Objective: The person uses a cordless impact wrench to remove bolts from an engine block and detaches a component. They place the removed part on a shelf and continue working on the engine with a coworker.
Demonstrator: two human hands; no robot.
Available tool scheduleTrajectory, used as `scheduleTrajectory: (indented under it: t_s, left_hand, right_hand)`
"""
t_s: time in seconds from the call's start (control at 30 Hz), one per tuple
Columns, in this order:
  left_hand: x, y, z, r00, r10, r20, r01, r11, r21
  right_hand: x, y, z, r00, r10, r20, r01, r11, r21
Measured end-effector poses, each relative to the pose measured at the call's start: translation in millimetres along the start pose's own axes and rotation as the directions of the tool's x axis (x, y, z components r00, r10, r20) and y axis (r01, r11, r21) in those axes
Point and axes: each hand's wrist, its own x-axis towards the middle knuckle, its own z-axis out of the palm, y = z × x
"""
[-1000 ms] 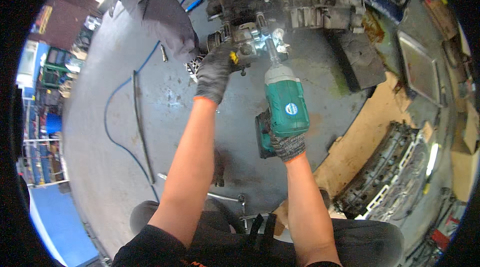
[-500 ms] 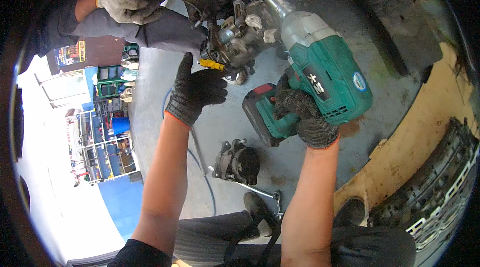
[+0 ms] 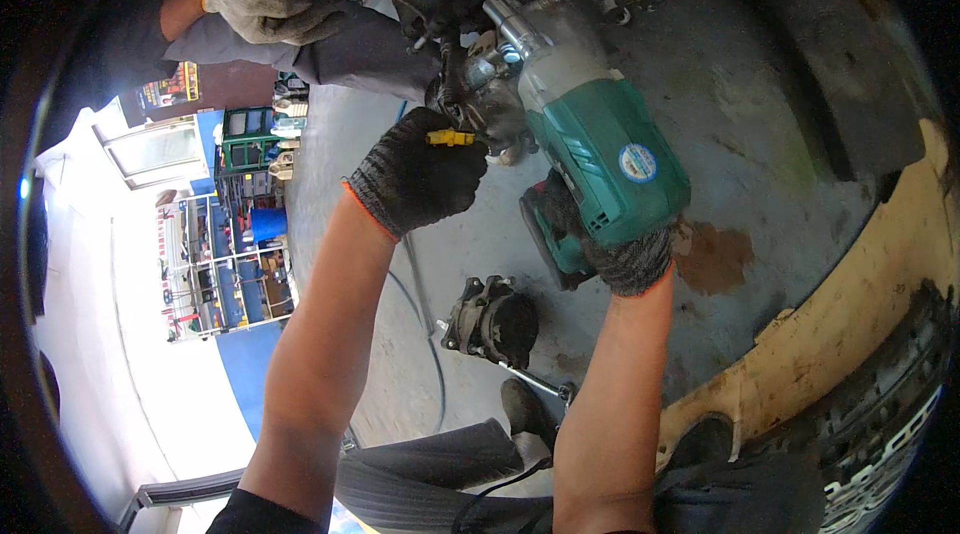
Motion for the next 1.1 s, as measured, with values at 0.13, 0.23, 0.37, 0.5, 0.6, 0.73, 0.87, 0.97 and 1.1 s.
scheduleTrajectory:
  t_s: [0.13,0.23,0.37,0.5,0.6,0.73,0.87,0.97,1.1]
  left_hand:
    - [3,-4,-6,0.998,0.029,0.051,-0.029,1.000,0.000]
    - [3,-8,-6,0.991,0.040,0.125,-0.036,0.999,-0.034]
    - [8,-13,-7,0.989,0.109,0.097,-0.099,0.990,-0.100]
    - [22,-20,-18,0.966,0.218,0.139,-0.186,0.959,-0.212]
    - [29,-23,-25,0.956,0.225,0.190,-0.158,0.936,-0.315]
    - [30,-27,-25,0.912,0.008,0.409,0.333,0.566,-0.754]
    - [26,-39,-14,0.960,0.249,0.125,-0.179,0.894,-0.410]
    - [22,-44,-5,0.944,0.306,0.124,-0.238,0.891,-0.387]
    - [18,-38,1,0.913,0.327,-0.244,-0.351,0.934,-0.061]
  right_hand:
    - [-1,4,8,1.000,0.012,-0.016,-0.011,0.999,0.047]
    - [-4,8,7,1.000,0.027,0.000,-0.027,0.997,0.068]
    - [-7,12,-1,0.994,-0.092,0.051,0.103,0.955,-0.279]
    - [-8,14,-3,0.991,-0.125,0.057,0.135,0.959,-0.249]
    - [-8,14,1,0.972,-0.234,0.031,0.233,0.931,-0.282]
    - [-10,7,-1,0.979,-0.191,0.068,0.203,0.924,-0.324]
    - [-9,5,-1,0.961,-0.252,0.114,0.276,0.837,-0.472]
    - [-8,4,4,0.963,-0.262,0.067,0.265,0.864,-0.428]
    - [-9,-1,3,0.970,-0.235,0.058,0.240,0.902,-0.359]
